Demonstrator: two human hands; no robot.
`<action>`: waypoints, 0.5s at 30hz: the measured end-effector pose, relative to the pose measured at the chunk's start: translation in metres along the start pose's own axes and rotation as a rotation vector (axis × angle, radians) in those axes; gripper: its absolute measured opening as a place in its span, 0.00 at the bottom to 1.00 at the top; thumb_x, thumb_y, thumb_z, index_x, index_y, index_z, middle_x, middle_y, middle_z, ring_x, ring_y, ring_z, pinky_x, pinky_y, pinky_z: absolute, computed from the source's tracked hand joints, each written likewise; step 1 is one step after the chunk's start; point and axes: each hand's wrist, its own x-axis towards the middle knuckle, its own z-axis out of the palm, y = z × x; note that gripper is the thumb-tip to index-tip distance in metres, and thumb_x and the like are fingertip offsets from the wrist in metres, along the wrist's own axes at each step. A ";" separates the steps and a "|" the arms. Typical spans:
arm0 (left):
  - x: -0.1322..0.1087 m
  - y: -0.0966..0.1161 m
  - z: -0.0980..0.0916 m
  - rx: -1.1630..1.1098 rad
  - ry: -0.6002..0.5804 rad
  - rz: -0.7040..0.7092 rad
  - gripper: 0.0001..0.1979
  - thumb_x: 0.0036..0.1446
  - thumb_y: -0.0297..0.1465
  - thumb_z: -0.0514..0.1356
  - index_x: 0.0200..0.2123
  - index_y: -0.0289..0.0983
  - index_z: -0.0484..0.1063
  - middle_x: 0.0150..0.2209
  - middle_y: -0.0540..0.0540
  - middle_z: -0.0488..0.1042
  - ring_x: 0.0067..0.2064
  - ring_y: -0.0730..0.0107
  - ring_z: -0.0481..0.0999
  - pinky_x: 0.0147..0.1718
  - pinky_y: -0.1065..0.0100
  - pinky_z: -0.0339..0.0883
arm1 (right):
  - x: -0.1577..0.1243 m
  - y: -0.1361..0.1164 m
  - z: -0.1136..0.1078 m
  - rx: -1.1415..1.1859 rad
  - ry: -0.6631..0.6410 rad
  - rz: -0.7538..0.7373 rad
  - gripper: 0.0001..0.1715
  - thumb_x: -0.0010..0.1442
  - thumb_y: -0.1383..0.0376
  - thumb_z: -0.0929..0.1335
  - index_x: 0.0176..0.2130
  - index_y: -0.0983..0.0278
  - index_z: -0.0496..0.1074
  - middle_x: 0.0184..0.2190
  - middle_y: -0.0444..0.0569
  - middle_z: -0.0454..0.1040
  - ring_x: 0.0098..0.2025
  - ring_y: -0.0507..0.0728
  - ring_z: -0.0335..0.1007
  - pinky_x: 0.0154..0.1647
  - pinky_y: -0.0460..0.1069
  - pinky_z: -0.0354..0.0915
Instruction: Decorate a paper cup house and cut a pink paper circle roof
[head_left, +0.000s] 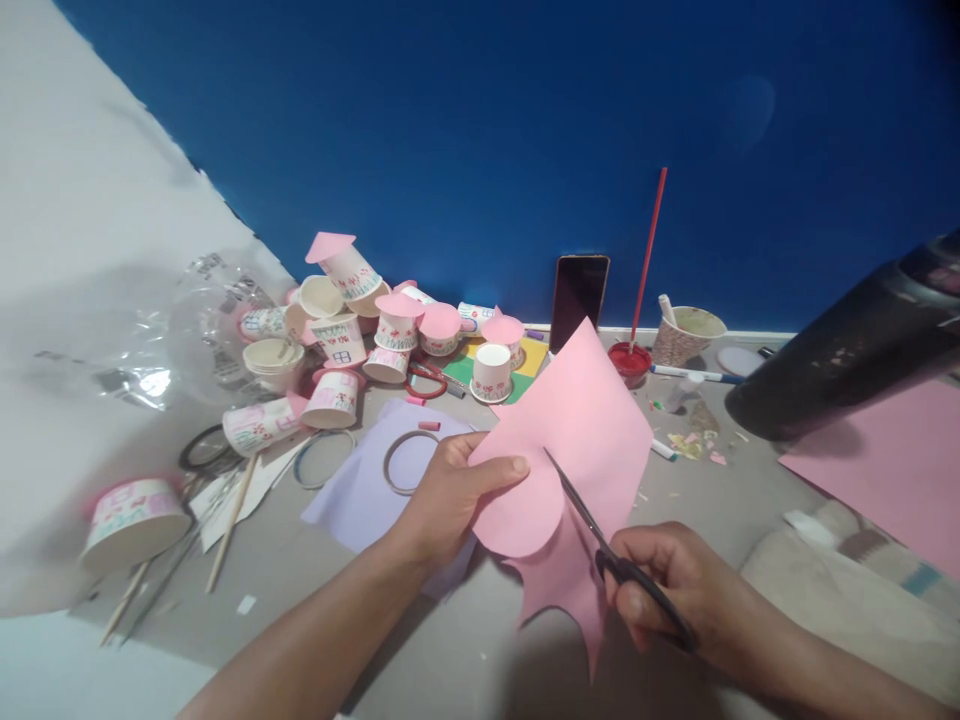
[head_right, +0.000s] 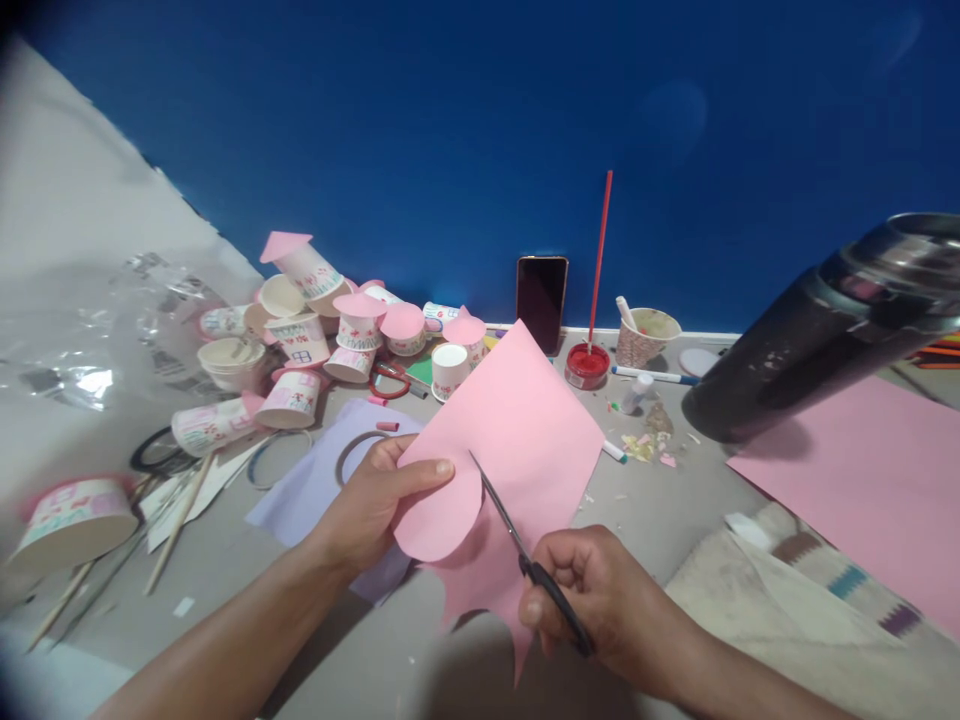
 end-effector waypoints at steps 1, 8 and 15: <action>0.000 0.000 0.000 0.004 0.002 0.002 0.15 0.40 0.33 0.78 0.30 0.31 0.83 0.27 0.44 0.82 0.25 0.69 0.77 0.25 0.72 0.68 | 0.000 0.000 0.000 -0.002 -0.001 0.001 0.31 0.49 0.40 0.74 0.25 0.62 0.67 0.18 0.43 0.68 0.21 0.49 0.55 0.21 0.45 0.50; -0.001 0.001 -0.001 0.021 -0.010 0.024 0.14 0.42 0.33 0.78 0.31 0.31 0.83 0.26 0.44 0.81 0.25 0.69 0.77 0.26 0.70 0.68 | -0.001 -0.001 -0.002 -0.023 0.002 -0.010 0.32 0.49 0.38 0.74 0.25 0.63 0.68 0.18 0.43 0.69 0.21 0.49 0.56 0.21 0.45 0.51; -0.002 0.003 -0.001 0.008 -0.019 0.000 0.14 0.42 0.33 0.78 0.30 0.31 0.83 0.26 0.45 0.81 0.25 0.70 0.77 0.25 0.71 0.67 | -0.002 -0.006 0.000 -0.026 0.009 0.004 0.31 0.47 0.39 0.74 0.24 0.62 0.68 0.17 0.43 0.68 0.21 0.50 0.56 0.21 0.45 0.51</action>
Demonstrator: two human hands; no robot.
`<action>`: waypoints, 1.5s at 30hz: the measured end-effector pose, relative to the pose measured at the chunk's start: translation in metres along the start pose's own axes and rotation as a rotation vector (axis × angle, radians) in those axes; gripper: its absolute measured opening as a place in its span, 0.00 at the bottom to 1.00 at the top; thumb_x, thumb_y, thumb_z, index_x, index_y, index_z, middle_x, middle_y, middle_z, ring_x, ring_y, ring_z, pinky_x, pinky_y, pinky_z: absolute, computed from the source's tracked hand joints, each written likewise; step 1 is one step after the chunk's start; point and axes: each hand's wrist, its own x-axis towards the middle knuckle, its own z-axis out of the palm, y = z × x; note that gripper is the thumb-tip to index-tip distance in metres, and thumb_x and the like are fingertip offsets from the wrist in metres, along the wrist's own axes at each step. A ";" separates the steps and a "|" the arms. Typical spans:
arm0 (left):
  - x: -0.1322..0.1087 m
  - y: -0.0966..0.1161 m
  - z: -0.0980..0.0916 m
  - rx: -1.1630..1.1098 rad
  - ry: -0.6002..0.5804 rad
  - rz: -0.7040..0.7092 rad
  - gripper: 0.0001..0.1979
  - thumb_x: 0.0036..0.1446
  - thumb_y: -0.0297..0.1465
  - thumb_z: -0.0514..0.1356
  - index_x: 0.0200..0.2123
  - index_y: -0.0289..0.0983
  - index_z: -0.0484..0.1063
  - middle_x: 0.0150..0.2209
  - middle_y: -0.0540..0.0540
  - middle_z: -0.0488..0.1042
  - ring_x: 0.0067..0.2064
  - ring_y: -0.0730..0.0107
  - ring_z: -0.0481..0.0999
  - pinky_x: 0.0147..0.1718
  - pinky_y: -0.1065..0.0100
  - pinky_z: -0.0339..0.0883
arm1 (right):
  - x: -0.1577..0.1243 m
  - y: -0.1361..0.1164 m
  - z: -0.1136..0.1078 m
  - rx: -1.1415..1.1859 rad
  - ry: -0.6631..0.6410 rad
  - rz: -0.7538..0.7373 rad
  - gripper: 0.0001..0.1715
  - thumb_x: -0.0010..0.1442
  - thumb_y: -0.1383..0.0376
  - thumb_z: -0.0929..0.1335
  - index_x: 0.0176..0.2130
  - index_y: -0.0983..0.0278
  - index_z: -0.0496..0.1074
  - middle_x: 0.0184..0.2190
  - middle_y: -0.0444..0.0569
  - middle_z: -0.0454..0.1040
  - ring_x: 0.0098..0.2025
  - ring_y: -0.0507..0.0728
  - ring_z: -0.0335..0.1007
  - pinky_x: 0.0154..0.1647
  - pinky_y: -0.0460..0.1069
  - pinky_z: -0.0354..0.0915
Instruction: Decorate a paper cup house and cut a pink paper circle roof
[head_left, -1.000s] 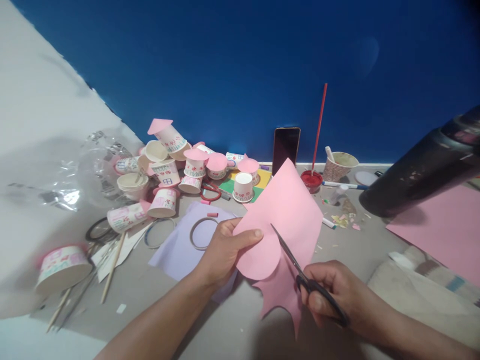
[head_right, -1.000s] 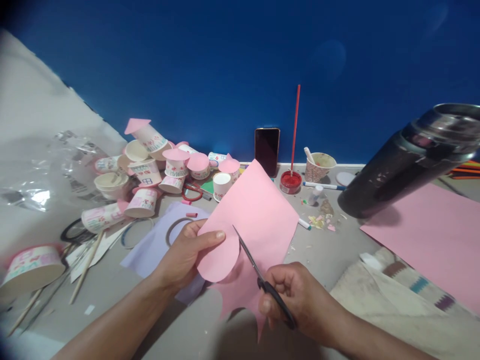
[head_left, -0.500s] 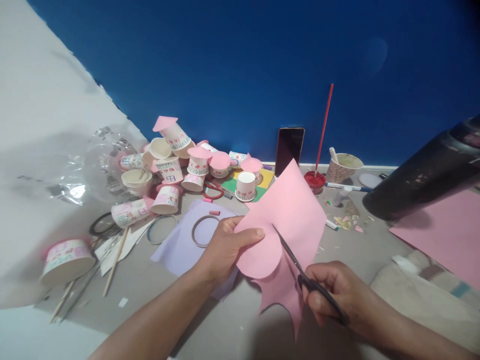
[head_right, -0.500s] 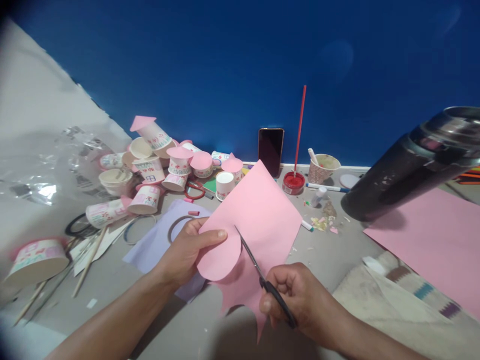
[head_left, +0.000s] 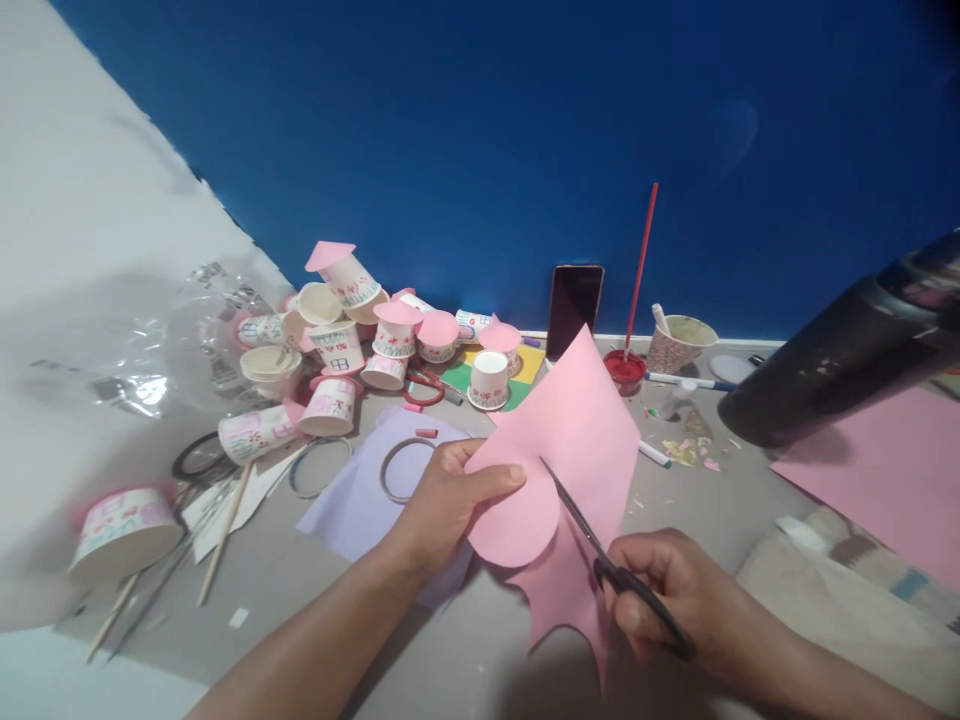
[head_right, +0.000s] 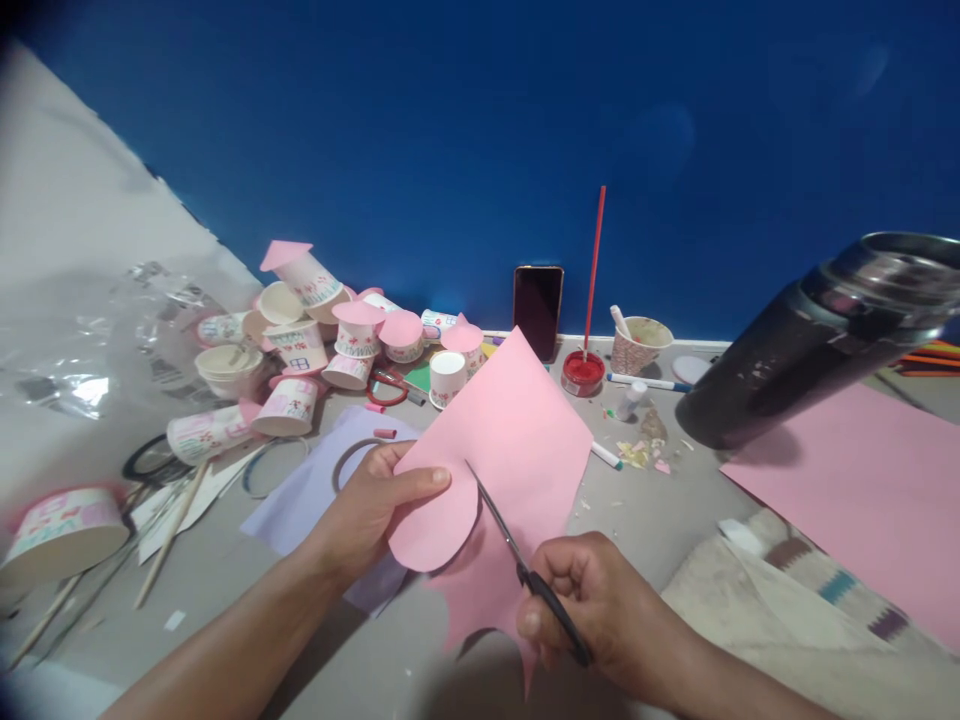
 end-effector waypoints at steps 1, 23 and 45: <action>0.000 0.000 0.000 0.000 -0.002 -0.001 0.14 0.42 0.33 0.78 0.30 0.31 0.83 0.26 0.45 0.81 0.25 0.70 0.77 0.25 0.72 0.66 | 0.000 -0.002 0.001 0.008 0.000 0.007 0.31 0.46 0.39 0.75 0.24 0.62 0.67 0.17 0.42 0.68 0.21 0.49 0.55 0.21 0.45 0.51; 0.000 0.007 -0.003 0.092 -0.022 -0.013 0.13 0.42 0.34 0.77 0.29 0.32 0.83 0.25 0.45 0.81 0.24 0.69 0.76 0.25 0.71 0.67 | 0.000 0.003 0.001 0.077 0.018 0.065 0.28 0.44 0.43 0.76 0.23 0.62 0.68 0.15 0.42 0.68 0.19 0.49 0.56 0.21 0.46 0.48; -0.001 0.009 -0.006 0.113 -0.041 -0.041 0.16 0.41 0.35 0.78 0.30 0.31 0.83 0.27 0.44 0.81 0.25 0.70 0.77 0.25 0.72 0.68 | -0.001 -0.006 0.007 0.113 0.051 0.130 0.13 0.41 0.58 0.73 0.20 0.62 0.67 0.14 0.42 0.69 0.18 0.48 0.56 0.21 0.45 0.49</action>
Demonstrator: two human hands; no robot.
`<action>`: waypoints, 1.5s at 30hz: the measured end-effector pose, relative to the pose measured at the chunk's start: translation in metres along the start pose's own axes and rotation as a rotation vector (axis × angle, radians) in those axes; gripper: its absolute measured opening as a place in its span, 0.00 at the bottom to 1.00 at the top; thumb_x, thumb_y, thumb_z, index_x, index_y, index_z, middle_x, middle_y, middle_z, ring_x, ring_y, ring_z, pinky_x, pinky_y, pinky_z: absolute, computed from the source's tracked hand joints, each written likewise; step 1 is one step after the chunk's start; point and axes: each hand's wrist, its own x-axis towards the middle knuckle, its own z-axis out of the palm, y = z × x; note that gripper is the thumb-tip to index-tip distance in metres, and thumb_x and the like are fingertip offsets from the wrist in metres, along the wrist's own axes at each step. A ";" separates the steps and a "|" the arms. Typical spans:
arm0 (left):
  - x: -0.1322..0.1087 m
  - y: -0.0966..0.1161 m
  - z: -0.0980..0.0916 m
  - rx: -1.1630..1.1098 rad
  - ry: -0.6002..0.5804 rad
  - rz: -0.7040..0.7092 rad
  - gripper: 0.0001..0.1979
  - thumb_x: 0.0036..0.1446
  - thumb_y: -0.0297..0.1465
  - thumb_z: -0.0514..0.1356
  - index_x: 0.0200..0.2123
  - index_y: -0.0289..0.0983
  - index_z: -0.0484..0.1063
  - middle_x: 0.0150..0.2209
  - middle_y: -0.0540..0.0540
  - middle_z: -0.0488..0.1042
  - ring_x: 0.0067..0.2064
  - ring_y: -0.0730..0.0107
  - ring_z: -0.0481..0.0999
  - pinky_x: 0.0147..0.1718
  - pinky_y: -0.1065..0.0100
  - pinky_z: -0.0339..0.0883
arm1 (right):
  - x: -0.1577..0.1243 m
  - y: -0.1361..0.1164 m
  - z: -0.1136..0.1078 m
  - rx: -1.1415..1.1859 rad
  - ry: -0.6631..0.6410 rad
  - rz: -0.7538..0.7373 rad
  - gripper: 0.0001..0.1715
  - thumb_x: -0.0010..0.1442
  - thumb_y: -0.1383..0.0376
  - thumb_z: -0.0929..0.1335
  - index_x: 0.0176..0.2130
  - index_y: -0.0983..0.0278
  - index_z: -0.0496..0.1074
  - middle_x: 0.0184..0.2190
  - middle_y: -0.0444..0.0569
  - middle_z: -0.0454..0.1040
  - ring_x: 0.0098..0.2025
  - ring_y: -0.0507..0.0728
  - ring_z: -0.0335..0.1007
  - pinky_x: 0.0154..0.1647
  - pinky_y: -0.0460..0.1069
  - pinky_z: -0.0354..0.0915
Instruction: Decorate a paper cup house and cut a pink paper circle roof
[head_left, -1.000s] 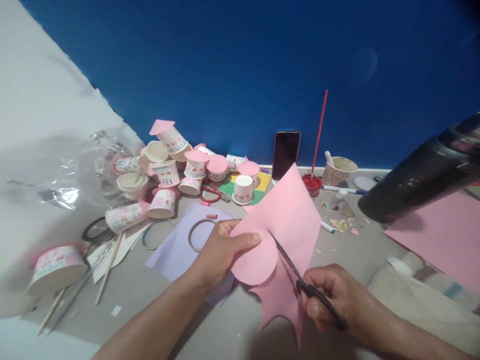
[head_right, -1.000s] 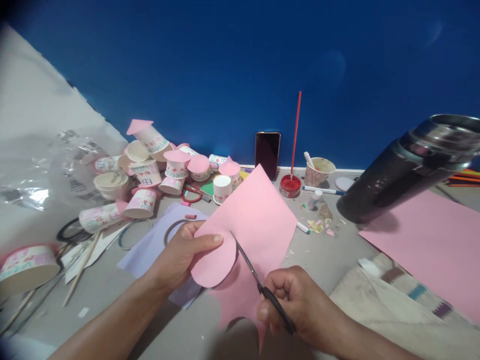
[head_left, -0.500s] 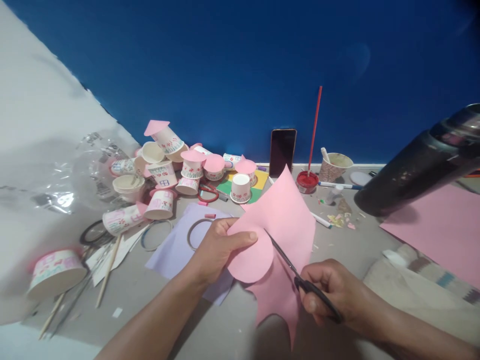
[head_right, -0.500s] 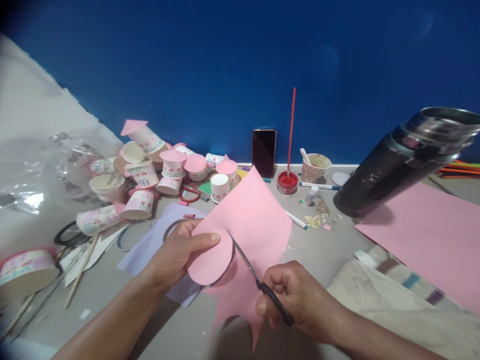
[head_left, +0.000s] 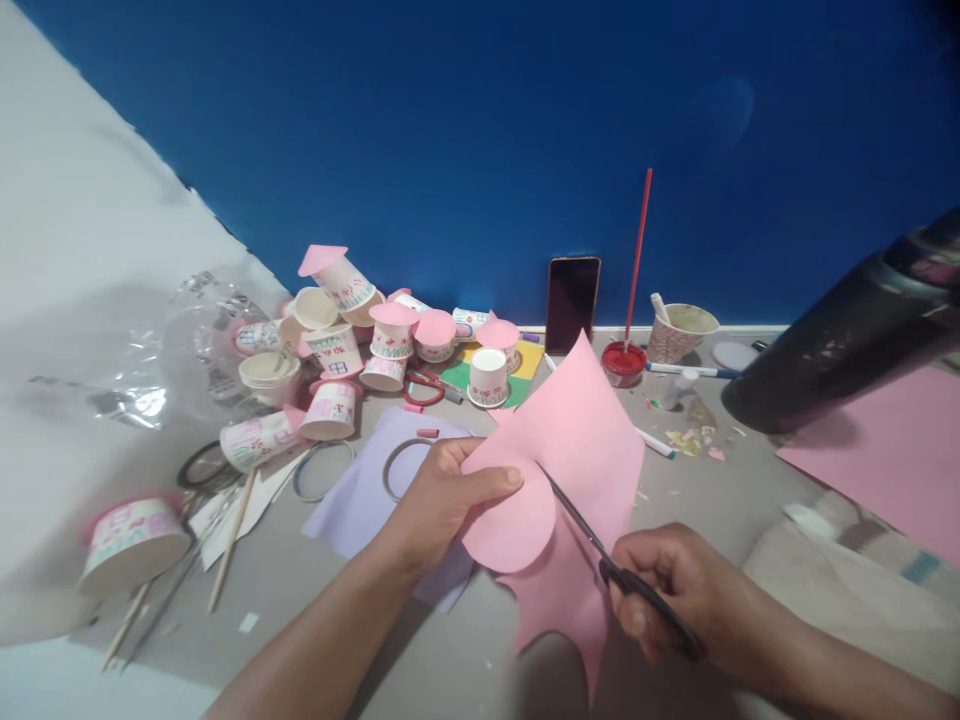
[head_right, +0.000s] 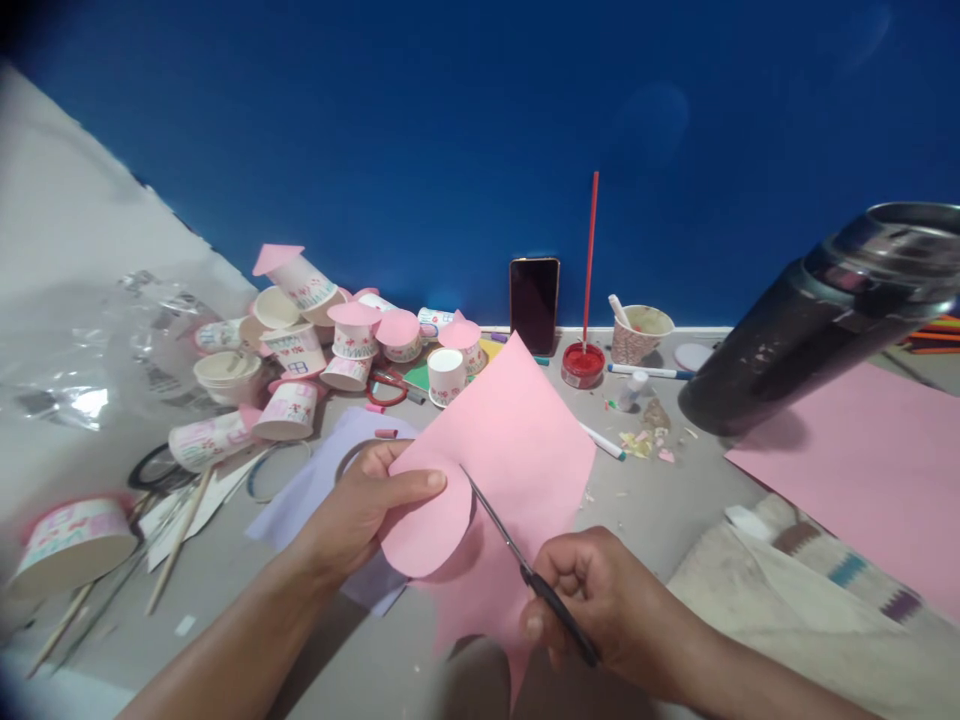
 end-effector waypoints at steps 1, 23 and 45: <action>0.000 0.000 0.000 0.008 0.000 -0.010 0.16 0.41 0.36 0.78 0.30 0.31 0.83 0.27 0.44 0.80 0.25 0.69 0.77 0.25 0.72 0.68 | 0.000 0.000 0.000 0.005 -0.004 0.003 0.13 0.41 0.58 0.73 0.20 0.62 0.67 0.14 0.42 0.69 0.18 0.48 0.57 0.21 0.44 0.49; -0.001 -0.002 -0.002 0.096 0.019 -0.047 0.17 0.41 0.37 0.76 0.31 0.30 0.82 0.27 0.43 0.80 0.25 0.68 0.76 0.25 0.72 0.66 | 0.001 0.001 -0.003 -0.008 -0.024 -0.044 0.13 0.43 0.59 0.73 0.20 0.62 0.68 0.14 0.40 0.67 0.19 0.48 0.55 0.21 0.45 0.48; -0.002 0.005 -0.001 0.199 -0.047 -0.083 0.14 0.38 0.36 0.74 0.24 0.31 0.79 0.22 0.47 0.75 0.22 0.72 0.72 0.20 0.73 0.60 | 0.004 0.017 -0.012 -0.099 -0.054 -0.036 0.11 0.49 0.59 0.73 0.23 0.64 0.73 0.18 0.44 0.74 0.19 0.49 0.61 0.21 0.44 0.52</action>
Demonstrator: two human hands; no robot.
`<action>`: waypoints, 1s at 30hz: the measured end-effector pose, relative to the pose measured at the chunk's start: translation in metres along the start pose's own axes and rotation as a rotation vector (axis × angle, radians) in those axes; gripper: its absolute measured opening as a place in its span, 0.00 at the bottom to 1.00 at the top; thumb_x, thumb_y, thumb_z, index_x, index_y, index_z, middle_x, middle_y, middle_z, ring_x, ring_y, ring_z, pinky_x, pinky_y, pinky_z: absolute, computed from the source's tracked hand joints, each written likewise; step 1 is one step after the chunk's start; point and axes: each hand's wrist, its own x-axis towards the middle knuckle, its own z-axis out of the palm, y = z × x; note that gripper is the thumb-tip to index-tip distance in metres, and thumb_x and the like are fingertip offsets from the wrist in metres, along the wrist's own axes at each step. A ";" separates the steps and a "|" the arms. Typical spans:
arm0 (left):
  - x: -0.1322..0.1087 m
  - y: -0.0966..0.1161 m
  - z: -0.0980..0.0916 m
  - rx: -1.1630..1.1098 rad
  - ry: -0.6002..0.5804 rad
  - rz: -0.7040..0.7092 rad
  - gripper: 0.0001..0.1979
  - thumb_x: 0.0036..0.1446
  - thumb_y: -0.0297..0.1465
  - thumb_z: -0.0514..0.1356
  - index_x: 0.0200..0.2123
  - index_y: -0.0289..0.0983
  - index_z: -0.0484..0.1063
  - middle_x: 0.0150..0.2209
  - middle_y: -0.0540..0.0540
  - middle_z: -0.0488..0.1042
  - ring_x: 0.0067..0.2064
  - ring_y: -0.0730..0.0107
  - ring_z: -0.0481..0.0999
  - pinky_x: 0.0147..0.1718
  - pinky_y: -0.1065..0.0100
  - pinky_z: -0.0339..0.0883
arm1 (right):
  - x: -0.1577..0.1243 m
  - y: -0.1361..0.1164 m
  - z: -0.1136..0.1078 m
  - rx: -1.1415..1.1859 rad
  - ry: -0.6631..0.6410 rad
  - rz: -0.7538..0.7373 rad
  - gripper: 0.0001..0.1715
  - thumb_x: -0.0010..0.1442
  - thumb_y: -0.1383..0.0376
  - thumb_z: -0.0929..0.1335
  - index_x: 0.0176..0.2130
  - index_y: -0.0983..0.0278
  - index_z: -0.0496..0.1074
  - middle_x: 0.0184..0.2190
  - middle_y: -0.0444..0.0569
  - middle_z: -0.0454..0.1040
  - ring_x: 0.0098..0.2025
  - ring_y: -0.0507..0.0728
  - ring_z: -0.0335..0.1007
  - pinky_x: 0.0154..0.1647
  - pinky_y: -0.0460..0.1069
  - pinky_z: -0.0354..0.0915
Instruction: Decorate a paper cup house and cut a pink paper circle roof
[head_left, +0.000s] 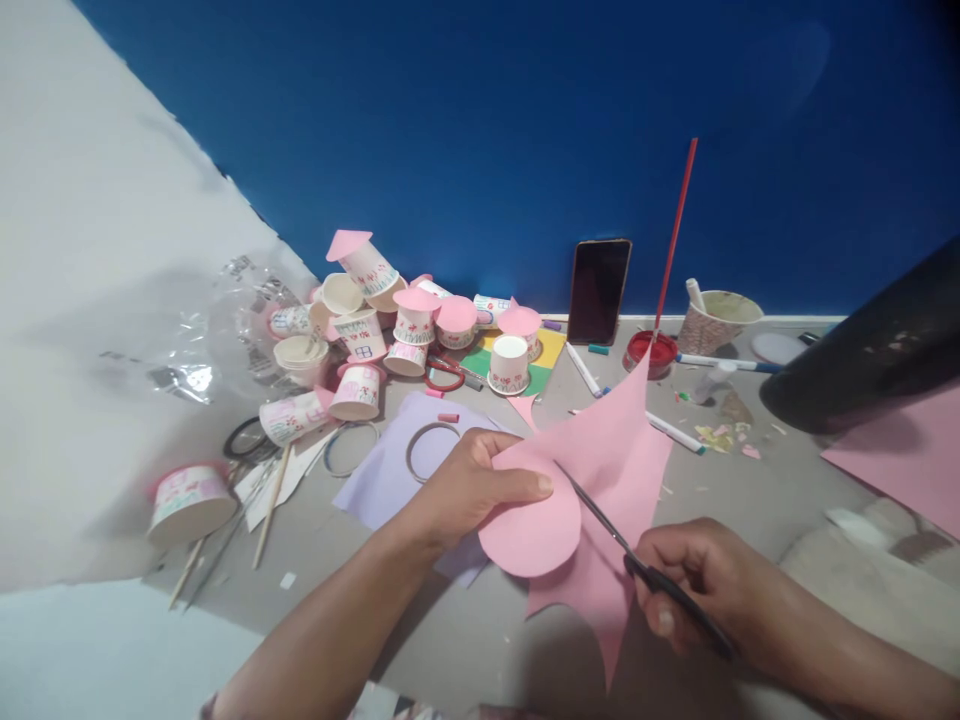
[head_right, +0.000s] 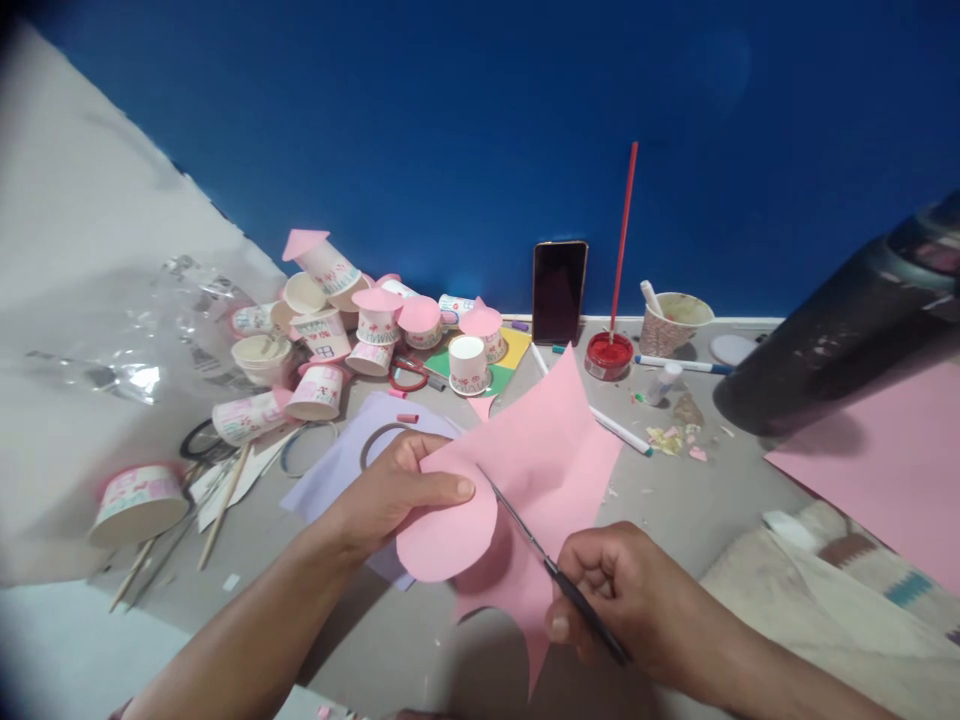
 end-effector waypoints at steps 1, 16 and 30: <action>0.000 0.000 0.000 0.007 -0.006 -0.004 0.14 0.38 0.36 0.74 0.24 0.31 0.79 0.22 0.46 0.76 0.22 0.72 0.72 0.20 0.73 0.61 | -0.001 -0.002 0.000 0.000 -0.002 0.004 0.11 0.49 0.59 0.73 0.23 0.64 0.73 0.17 0.44 0.74 0.19 0.49 0.61 0.21 0.44 0.51; 0.000 -0.001 -0.003 0.010 0.005 -0.015 0.14 0.37 0.36 0.74 0.24 0.32 0.79 0.22 0.47 0.76 0.21 0.71 0.73 0.19 0.73 0.61 | -0.004 -0.012 0.001 0.053 -0.044 0.007 0.11 0.48 0.58 0.72 0.24 0.64 0.74 0.16 0.42 0.70 0.19 0.49 0.59 0.21 0.44 0.49; 0.000 0.001 -0.002 0.017 0.002 -0.018 0.13 0.37 0.35 0.74 0.24 0.32 0.80 0.21 0.46 0.76 0.21 0.70 0.73 0.19 0.72 0.61 | -0.005 -0.019 -0.001 0.040 -0.056 0.020 0.12 0.45 0.57 0.73 0.23 0.64 0.72 0.15 0.41 0.69 0.18 0.48 0.57 0.21 0.44 0.48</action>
